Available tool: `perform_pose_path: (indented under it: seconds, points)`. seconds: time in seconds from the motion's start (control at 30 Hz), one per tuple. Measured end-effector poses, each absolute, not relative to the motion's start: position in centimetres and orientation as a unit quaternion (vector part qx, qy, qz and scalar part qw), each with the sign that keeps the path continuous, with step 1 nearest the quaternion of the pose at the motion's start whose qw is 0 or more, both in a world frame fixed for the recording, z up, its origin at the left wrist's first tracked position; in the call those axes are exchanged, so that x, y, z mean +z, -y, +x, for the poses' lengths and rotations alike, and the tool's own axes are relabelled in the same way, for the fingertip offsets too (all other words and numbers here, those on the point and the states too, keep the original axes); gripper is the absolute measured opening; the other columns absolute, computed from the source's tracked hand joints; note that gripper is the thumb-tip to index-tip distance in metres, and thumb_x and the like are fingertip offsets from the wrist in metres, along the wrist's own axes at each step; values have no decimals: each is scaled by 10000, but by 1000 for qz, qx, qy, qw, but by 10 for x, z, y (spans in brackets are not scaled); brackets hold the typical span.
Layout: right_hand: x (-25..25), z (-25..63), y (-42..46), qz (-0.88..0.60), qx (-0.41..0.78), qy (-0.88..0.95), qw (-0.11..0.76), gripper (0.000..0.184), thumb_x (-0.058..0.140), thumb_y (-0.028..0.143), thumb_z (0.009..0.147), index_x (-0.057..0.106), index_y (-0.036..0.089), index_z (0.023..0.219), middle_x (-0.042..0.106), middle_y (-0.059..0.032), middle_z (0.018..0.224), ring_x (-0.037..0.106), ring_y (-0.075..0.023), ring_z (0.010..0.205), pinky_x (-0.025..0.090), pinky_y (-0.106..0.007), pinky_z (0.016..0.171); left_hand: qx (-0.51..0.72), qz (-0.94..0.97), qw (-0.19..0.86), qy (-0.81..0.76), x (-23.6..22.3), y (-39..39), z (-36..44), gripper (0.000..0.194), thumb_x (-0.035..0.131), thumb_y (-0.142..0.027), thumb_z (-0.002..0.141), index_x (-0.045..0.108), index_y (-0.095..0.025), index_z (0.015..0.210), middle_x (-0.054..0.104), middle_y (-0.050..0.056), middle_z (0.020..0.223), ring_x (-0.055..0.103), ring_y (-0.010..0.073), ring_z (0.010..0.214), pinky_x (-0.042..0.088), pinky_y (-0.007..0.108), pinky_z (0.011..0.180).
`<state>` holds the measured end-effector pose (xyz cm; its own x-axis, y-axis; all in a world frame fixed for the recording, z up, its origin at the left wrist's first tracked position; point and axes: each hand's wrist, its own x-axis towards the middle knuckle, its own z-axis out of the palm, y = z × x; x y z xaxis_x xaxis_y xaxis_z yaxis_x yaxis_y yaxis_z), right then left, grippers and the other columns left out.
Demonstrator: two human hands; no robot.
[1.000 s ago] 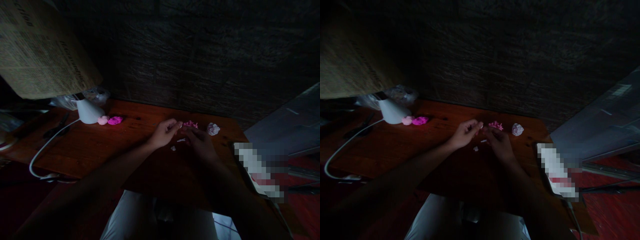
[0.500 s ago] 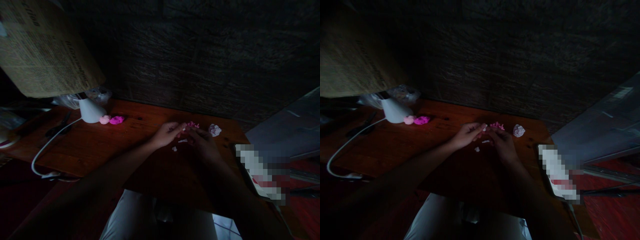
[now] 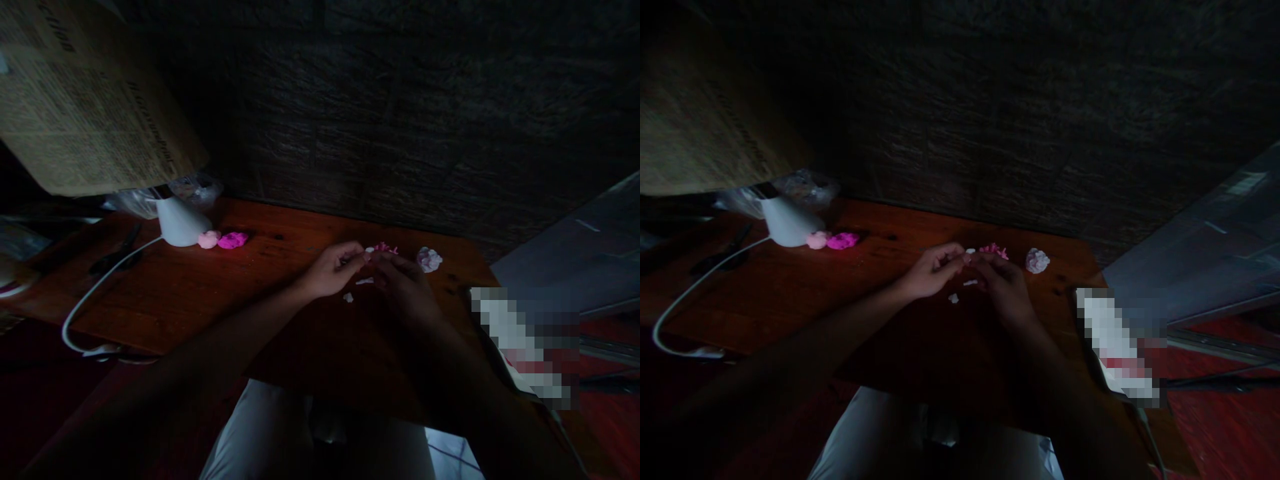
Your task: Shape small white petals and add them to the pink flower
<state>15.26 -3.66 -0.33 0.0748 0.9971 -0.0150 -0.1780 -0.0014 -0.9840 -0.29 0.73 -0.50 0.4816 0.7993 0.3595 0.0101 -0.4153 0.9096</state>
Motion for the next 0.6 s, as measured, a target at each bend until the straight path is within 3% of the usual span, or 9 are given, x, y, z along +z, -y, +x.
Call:
perform_pose_path:
  seconds: [0.17,0.37,0.6]
  points:
    - [-1,153,37,-478,522,438,554,348,808,502,660,728,197,807,529,46,597,370,-86,522,257,-234,483,423,727,456,-292,-4,-6,-2,321,524,-441,926,574,-164,773,522,-18,695,482,102,667,393,228,643]
    - [-9,158,33,-483,489,471,553,332,734,523,760,713,200,832,527,43,607,395,-100,540,286,-251,512,392,716,492,-303,-6,-6,0,399,518,-521,910,547,-165,730,527,-20,671,481,100,629,392,229,609]
    - [-5,157,33,-483,511,431,565,330,790,493,699,705,192,804,502,57,584,372,-89,524,270,-245,499,419,720,471,-290,-4,-6,0,315,509,-421,928,537,-172,738,530,-23,695,502,99,669,408,229,672]
